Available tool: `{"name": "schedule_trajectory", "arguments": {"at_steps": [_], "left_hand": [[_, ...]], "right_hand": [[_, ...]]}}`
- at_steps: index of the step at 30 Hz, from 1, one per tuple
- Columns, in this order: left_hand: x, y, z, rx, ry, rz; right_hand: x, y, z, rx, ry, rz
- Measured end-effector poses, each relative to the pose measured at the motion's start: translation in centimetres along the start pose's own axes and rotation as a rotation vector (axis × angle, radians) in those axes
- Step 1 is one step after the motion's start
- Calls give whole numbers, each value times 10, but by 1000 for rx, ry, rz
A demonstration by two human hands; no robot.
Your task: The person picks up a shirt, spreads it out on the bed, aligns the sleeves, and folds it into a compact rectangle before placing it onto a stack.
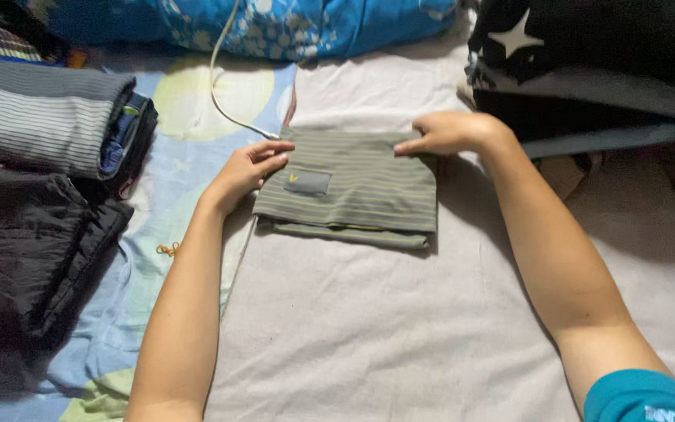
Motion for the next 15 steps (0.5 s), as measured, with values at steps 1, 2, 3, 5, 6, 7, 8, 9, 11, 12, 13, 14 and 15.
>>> {"name": "schedule_trajectory", "arguments": {"at_steps": [1, 2, 3, 5, 6, 7, 8, 9, 11, 12, 13, 14, 15], "left_hand": [[-1, 1, 0, 7, -3, -4], [0, 2, 0, -12, -31, 2], [1, 2, 1, -36, -56, 12], [-5, 5, -6, -86, -13, -215], [-8, 5, -9, -137, 31, -440], [-10, 12, -11, -135, 40, -435], [-10, 18, -12, -181, 75, -626], [-9, 24, -13, -226, 111, -820], [-2, 45, -13, -289, 113, -908], [3, 51, -10, -356, 106, -997], [8, 62, -6, -358, 113, -996], [5, 72, 1, -435, 265, -1033], [-2, 79, 6, -515, 413, -1062]], "right_hand": [[-3, -2, -3, -32, 39, -18], [-6, -3, -4, -64, 78, -36], [-6, -2, -5, -63, 78, -38], [-2, -2, -7, -141, 21, -157], [0, 0, -8, -145, 20, -154], [-1, 1, -9, -161, 35, -167], [-3, 0, -9, -177, 51, -180], [-5, 1, -10, -183, 57, -178], [-8, 4, -14, -204, 39, -159], [-12, 10, -16, -208, 42, -161], [-11, 16, -18, -228, 1, -324], [-11, 20, -21, -249, -41, -487], [-14, 26, -22, -253, -40, -480]]}}
Point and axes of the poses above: each hand's wrist, its own z-axis away from the middle knuckle, its own y-axis out of the palm, x = y × z, the point moved 5 cm from there along -z, towards the middle knuckle, and after that the axes turned 12 degrees about -x, right-handed, at the moved point
